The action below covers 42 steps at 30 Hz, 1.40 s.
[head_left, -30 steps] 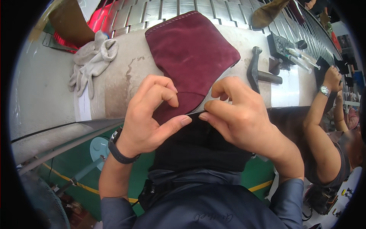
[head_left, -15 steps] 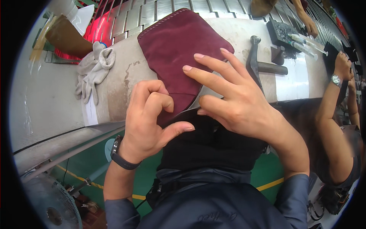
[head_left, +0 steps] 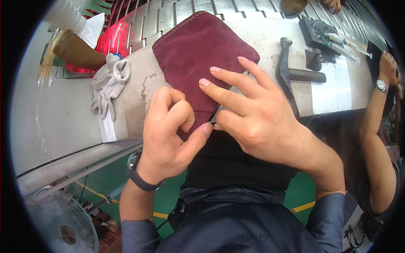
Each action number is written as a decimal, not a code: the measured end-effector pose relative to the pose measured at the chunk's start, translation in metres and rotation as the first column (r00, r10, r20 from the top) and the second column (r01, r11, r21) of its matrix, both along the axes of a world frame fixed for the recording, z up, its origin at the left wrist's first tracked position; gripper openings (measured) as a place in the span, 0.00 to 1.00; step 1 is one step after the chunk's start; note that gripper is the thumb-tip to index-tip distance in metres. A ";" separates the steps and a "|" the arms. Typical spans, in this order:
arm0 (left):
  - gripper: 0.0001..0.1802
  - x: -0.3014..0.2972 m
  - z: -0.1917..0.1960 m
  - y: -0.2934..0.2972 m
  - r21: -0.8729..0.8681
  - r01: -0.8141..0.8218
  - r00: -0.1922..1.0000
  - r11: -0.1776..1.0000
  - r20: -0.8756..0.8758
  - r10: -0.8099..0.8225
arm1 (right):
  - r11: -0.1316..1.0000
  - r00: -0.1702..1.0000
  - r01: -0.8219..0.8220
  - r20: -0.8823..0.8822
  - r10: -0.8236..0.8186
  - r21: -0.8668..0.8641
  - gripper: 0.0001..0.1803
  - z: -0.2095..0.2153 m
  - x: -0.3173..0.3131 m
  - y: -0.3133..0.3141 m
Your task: The person takes shoe components from a conveyor belt, aligns an upper with a sole, and uses a hammer to tap the edges into place. They repeat this process for a second shoe, carefully positioning the heel and side panels before securing them with the hammer.
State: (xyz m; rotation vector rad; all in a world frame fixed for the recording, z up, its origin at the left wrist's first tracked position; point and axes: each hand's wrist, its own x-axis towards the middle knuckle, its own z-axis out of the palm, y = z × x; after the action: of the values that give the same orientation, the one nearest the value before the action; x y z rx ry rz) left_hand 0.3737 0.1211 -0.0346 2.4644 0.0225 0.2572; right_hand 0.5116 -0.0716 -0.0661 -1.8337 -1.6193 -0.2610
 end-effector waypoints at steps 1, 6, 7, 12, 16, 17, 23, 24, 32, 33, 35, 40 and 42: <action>0.23 0.001 -0.001 -0.001 -0.001 0.000 1.000 1.000 -0.001 0.000 | 1.000 0.999 0.015 0.035 -0.016 0.006 0.08 0.001 -0.001 0.001; 0.26 0.003 -0.010 -0.003 0.094 -0.012 0.994 0.996 0.111 0.002 | 0.997 0.995 0.063 0.083 -0.059 -0.047 0.08 0.005 -0.001 -0.001; 0.26 -0.001 -0.014 0.000 0.094 -0.021 0.993 0.995 0.120 0.010 | 0.997 0.997 0.051 0.055 -0.048 -0.052 0.09 0.006 -0.001 -0.002; 0.29 -0.036 -0.042 0.018 -0.339 -0.139 0.970 0.931 0.144 0.197 | 0.975 0.953 0.129 -0.247 -0.173 -0.183 0.20 0.043 0.004 -0.026; 0.28 -0.057 -0.068 0.008 -0.665 -0.105 0.946 0.739 0.162 0.280 | 0.996 0.297 -0.091 -0.953 0.054 0.028 0.20 0.032 0.006 -0.010; 0.28 -0.061 -0.069 0.005 -0.674 -0.113 0.940 0.730 0.165 0.298 | 0.988 0.328 -0.155 -0.944 0.033 -0.019 0.18 0.028 -0.001 0.000; 0.29 -0.049 -0.030 0.038 -0.271 -0.075 0.954 0.960 0.262 0.148 | 0.981 0.726 -0.191 -0.676 0.129 -0.018 0.09 0.009 -0.017 0.027; 0.29 -0.046 -0.016 0.046 -0.272 -0.091 0.950 0.958 0.265 0.165 | 0.985 0.782 -0.171 -0.602 0.158 0.036 0.09 0.011 -0.020 0.029; 0.32 -0.030 -0.018 0.055 -0.360 0.079 0.997 0.929 0.037 -0.070 | 0.991 0.849 -0.118 -0.512 0.133 0.062 0.12 0.004 -0.021 0.030; 0.32 -0.030 -0.019 0.054 -0.392 0.045 0.999 0.919 0.002 -0.049 | 0.990 0.855 -0.122 -0.500 0.138 0.065 0.12 0.003 -0.021 0.030; 0.31 -0.030 -0.012 0.053 -0.395 0.049 0.998 0.917 -0.005 -0.055 | 0.989 0.865 -0.129 -0.480 0.147 0.070 0.12 0.007 -0.022 0.030; 0.28 -0.029 -0.009 0.051 -0.398 0.039 0.999 0.917 -0.018 -0.050 | 0.995 0.872 -0.097 -0.479 0.102 0.035 0.11 0.014 -0.027 0.033; 0.26 -0.029 -0.009 0.050 -0.459 0.014 0.999 0.888 -0.035 -0.033 | 0.996 0.876 -0.087 -0.476 0.077 0.001 0.12 0.018 -0.027 0.035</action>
State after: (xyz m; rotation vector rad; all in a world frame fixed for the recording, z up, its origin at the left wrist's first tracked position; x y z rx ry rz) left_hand 0.3449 0.1706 -0.0435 1.9943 0.0641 0.1663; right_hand 0.4842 -0.0370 -0.0478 -1.6693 -1.3457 0.2350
